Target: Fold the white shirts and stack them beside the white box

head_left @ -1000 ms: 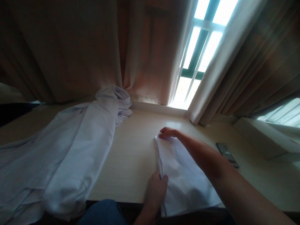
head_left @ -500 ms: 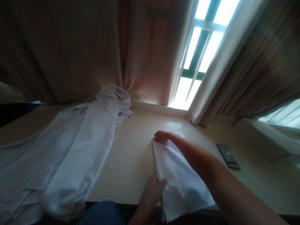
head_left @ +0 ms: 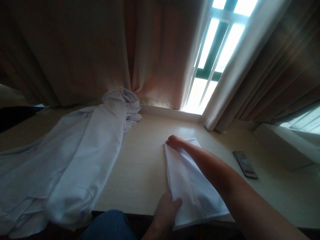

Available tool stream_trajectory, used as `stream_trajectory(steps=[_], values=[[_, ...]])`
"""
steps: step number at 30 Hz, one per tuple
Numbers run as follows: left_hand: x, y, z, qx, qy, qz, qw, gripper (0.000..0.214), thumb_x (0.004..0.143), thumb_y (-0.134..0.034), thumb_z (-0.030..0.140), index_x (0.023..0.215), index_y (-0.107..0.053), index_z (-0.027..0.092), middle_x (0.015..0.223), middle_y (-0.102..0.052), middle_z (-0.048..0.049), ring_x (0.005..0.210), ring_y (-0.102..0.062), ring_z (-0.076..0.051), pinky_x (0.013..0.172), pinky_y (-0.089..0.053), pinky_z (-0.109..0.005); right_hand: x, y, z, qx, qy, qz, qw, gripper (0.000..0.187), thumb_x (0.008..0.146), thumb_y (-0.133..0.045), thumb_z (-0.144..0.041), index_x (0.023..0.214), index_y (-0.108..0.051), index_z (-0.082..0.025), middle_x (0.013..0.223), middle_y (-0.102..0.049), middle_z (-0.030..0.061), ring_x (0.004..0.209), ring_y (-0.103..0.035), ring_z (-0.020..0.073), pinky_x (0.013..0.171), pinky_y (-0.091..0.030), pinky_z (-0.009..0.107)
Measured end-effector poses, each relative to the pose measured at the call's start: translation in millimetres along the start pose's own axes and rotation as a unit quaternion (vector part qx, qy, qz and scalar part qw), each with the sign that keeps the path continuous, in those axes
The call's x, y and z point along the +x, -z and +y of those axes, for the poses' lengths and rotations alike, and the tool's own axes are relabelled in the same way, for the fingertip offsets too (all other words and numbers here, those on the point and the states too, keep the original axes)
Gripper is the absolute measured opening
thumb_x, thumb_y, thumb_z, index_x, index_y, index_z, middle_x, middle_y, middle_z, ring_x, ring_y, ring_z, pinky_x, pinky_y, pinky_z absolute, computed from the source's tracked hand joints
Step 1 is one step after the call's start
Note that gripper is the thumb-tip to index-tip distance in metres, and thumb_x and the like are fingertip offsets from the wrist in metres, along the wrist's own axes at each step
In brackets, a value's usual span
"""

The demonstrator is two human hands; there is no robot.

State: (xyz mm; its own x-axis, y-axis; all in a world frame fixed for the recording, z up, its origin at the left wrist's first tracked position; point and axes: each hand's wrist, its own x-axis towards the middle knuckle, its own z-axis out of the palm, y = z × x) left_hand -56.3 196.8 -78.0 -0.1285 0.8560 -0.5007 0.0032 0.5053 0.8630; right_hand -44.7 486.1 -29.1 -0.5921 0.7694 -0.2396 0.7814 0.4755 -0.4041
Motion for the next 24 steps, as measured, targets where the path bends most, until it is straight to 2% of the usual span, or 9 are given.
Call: stream_trajectory(steps=[3,5,8,11,15,17,19,21,24], values=[[-9,-4.5,-4,-0.02,0.006,-0.016,1.0,0.038,0.071,-0.064,0.034,0.097,-0.07,0.007,0.089,-0.073,-0.0131,0.085,-0.067,-0.024,0.075,-0.05,-0.03,-17,-1,2,-0.009,0.008,0.065,0.998,0.044,0.088,-0.055,-0.052,0.121,-0.059,-0.022,0.125,-0.061,0.0094,0.116,-0.053,0.0274,0.1,-0.035,0.045],[-15,-7.2,-6,-0.017,0.004,-0.03,0.999,0.038,0.073,-0.061,0.038,0.093,-0.071,0.007,0.082,-0.072,-0.0119,0.078,-0.066,-0.022,0.073,-0.049,-0.031,-42,-2,11,-0.017,0.03,0.134,0.99,0.049,0.092,-0.049,-0.052,0.131,-0.05,-0.021,0.133,-0.055,0.011,0.124,-0.047,0.0255,0.104,-0.032,0.044],[-27,-5.9,-4,0.036,-0.002,-0.037,0.999,0.038,0.076,-0.059,0.043,0.087,-0.071,0.009,0.074,-0.071,-0.0092,0.073,-0.065,-0.021,0.07,-0.049,-0.031,-99,-7,41,-0.042,0.082,0.247,0.965,0.048,0.097,-0.039,-0.046,0.135,-0.047,-0.017,0.133,-0.054,0.0132,0.124,-0.048,0.0227,0.106,-0.033,0.039],[-41,3.8,10,0.192,-0.033,0.003,0.981,0.038,0.079,-0.056,0.049,0.08,-0.071,0.014,0.073,-0.071,-0.0086,0.075,-0.066,-0.021,0.071,-0.048,-0.03,-165,-21,78,-0.086,0.079,0.271,0.956,0.051,0.098,-0.036,-0.044,0.139,-0.044,-0.014,0.142,-0.046,0.0151,0.134,-0.038,0.0249,0.11,-0.03,0.043],[-37,10.4,55,0.417,-0.137,0.16,0.884,0.045,0.089,-0.039,0.051,0.087,-0.071,0.019,0.081,-0.071,-0.0105,0.082,-0.066,-0.022,0.078,-0.047,-0.033,-237,-42,102,-0.126,0.05,0.225,0.965,0.058,0.098,-0.033,-0.047,0.145,-0.036,-0.014,0.15,-0.035,0.0138,0.142,-0.025,0.0257,0.114,-0.024,0.047],[-19,3.0,77,0.469,-0.248,0.194,0.826,0.044,0.092,-0.035,0.048,0.105,-0.068,0.021,0.104,-0.07,-0.0114,0.099,-0.064,-0.023,0.09,-0.045,-0.036,-262,-50,100,-0.135,0.044,0.206,0.968,0.062,0.097,-0.033,-0.049,0.147,-0.033,-0.013,0.153,-0.03,0.0134,0.143,-0.019,0.026,0.116,-0.019,0.047],[8,-8.6,87,0.509,-0.346,0.19,0.765,0.047,0.091,-0.04,0.047,0.127,-0.058,0.023,0.136,-0.055,-0.0107,0.127,-0.047,-0.026,0.107,-0.032,-0.042,-280,-57,95,-0.137,0.037,0.196,0.97,0.066,0.096,-0.033,-0.053,0.149,-0.031,-0.013,0.155,-0.024,0.0129,0.144,-0.013,0.0269,0.117,-0.015,0.047],[36,-18.7,80,0.553,-0.344,0.169,0.74,0.055,0.089,-0.042,0.051,0.138,-0.047,0.027,0.15,-0.038,-0.0085,0.14,-0.027,-0.03,0.113,-0.02,-0.051,-292,-65,93,-0.13,0.02,0.18,0.975,0.07,0.095,-0.033,-0.057,0.149,-0.029,-0.014,0.156,-0.02,0.0123,0.145,-0.01,0.0282,0.117,-0.012,0.049],[65,-24.4,51,0.588,-0.275,0.161,0.743,0.063,0.089,-0.036,0.058,0.145,-0.037,0.028,0.157,-0.024,-0.0085,0.145,-0.014,-0.033,0.113,-0.014,-0.058,-304,-77,98,-0.106,-0.016,0.153,0.982,0.072,0.093,-0.032,-0.062,0.149,-0.03,-0.017,0.155,-0.019,0.0116,0.145,-0.01,0.0295,0.116,-0.01,0.052]])
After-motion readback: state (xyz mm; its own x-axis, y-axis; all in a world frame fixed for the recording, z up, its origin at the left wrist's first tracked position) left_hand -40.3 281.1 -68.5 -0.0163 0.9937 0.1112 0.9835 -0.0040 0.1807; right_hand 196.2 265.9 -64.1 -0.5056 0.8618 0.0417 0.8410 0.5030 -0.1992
